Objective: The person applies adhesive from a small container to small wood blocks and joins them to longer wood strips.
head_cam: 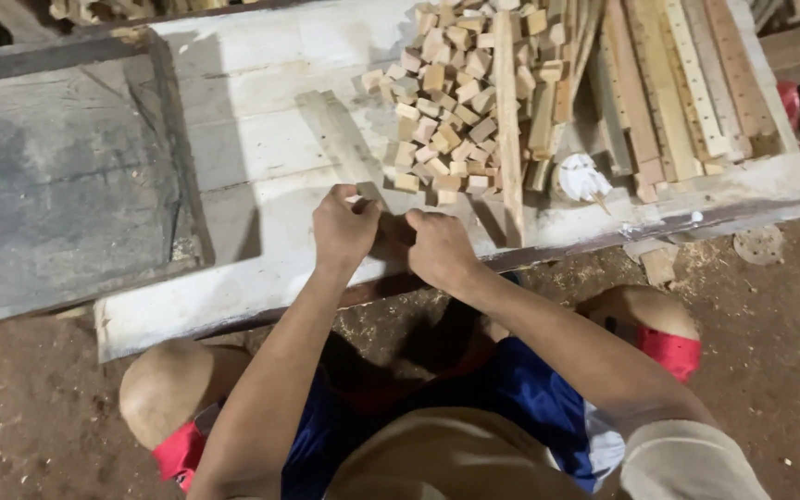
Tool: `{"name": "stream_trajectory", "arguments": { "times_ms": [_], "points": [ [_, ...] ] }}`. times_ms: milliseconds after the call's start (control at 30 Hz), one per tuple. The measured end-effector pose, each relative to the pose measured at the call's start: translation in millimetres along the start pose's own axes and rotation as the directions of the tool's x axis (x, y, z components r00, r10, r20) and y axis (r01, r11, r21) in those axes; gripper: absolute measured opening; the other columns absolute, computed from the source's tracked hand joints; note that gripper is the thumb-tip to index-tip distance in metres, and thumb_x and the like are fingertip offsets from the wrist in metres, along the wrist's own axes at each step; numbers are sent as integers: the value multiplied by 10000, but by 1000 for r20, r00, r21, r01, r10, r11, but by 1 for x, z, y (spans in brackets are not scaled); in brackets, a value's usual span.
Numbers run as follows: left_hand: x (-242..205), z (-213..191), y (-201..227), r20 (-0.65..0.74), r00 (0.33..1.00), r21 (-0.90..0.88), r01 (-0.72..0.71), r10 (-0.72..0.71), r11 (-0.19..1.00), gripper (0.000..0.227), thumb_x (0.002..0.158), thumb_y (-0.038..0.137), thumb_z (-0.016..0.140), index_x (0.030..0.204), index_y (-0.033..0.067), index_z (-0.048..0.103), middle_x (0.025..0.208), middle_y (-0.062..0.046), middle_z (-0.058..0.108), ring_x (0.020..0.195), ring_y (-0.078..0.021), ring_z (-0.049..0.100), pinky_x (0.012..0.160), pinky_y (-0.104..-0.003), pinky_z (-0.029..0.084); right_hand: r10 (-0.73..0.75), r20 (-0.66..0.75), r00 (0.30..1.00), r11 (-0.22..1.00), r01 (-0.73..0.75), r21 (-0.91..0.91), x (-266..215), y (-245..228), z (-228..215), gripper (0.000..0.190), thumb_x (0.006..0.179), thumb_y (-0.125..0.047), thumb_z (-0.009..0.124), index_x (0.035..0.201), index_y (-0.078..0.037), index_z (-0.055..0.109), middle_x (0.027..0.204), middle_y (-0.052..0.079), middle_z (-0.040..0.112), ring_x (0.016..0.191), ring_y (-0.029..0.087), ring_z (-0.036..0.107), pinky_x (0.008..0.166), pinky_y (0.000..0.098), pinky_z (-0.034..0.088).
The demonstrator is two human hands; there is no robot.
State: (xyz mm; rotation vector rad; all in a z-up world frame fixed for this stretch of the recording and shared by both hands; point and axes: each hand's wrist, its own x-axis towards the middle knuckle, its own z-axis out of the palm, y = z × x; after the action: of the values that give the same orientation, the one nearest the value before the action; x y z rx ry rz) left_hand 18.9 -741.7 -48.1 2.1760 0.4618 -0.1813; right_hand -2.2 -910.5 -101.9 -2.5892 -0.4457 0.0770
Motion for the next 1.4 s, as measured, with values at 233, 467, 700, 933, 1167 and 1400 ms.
{"name": "stream_trajectory", "arguments": {
  "times_ms": [233, 467, 700, 933, 1167, 1400],
  "points": [
    [-12, 14, 55, -123, 957, 292, -219, 264, 931, 363, 909, 293, 719, 1222, 125, 648, 831, -63, 748, 897, -353, 732, 803, -528, 579, 201, -85, 976, 964, -182, 192, -5, -12, -120, 323, 891, -327, 675, 1189, -223, 742, 988, 99, 801, 953, 344, 758, 806, 488, 591],
    [-31, 94, 165, -91, 761, 8, -644, 642, 765, 189, 865, 166, 723, 1041, 102, 748, 887, -131, 749, 851, -351, 734, 729, -433, 596, 394, -530, 751, 888, -459, 10, 0, 135, -173, 145, 816, -285, 745, 946, -328, 792, 828, 37, 778, 760, 353, 742, 749, 462, 615],
    [-44, 183, 238, 313, 798, -19, -536, 515, 844, 341, 851, 378, 662, 1147, 226, 740, 1034, 16, 782, 1016, -229, 736, 925, -403, 568, 534, -671, 515, 791, -585, 179, -40, 239, -223, 144, 829, -357, 811, 967, -317, 799, 853, -10, 770, 829, 314, 738, 766, 451, 617],
    [-50, 234, 271, 405, 783, 39, -531, 472, 847, 355, 838, 448, 659, 1152, 309, 749, 1041, 55, 785, 1040, -192, 734, 926, -365, 569, 611, -668, 425, 695, -693, 194, -58, 262, -259, 256, 894, -347, 785, 1122, -233, 795, 936, 92, 729, 917, 351, 721, 827, 485, 609],
    [-44, 250, 276, 418, 776, 25, -529, 472, 848, 389, 849, 413, 665, 1170, 211, 751, 1046, -16, 787, 1034, -242, 739, 934, -393, 574, 717, -526, 458, 662, -684, 307, -62, 266, -263, 173, 907, -254, 747, 1062, -210, 807, 723, 117, 732, 752, 346, 755, 696, 433, 616],
    [-41, 252, 277, 429, 783, 11, -504, 451, 864, 401, 846, 424, 661, 1176, 216, 751, 1040, -14, 789, 1010, -225, 748, 916, -383, 588, 723, -517, 457, 679, -608, 412, -58, 287, -248, 191, 870, -257, 816, 1028, -151, 799, 860, 135, 768, 855, 325, 762, 736, 417, 616]
  ]
}}
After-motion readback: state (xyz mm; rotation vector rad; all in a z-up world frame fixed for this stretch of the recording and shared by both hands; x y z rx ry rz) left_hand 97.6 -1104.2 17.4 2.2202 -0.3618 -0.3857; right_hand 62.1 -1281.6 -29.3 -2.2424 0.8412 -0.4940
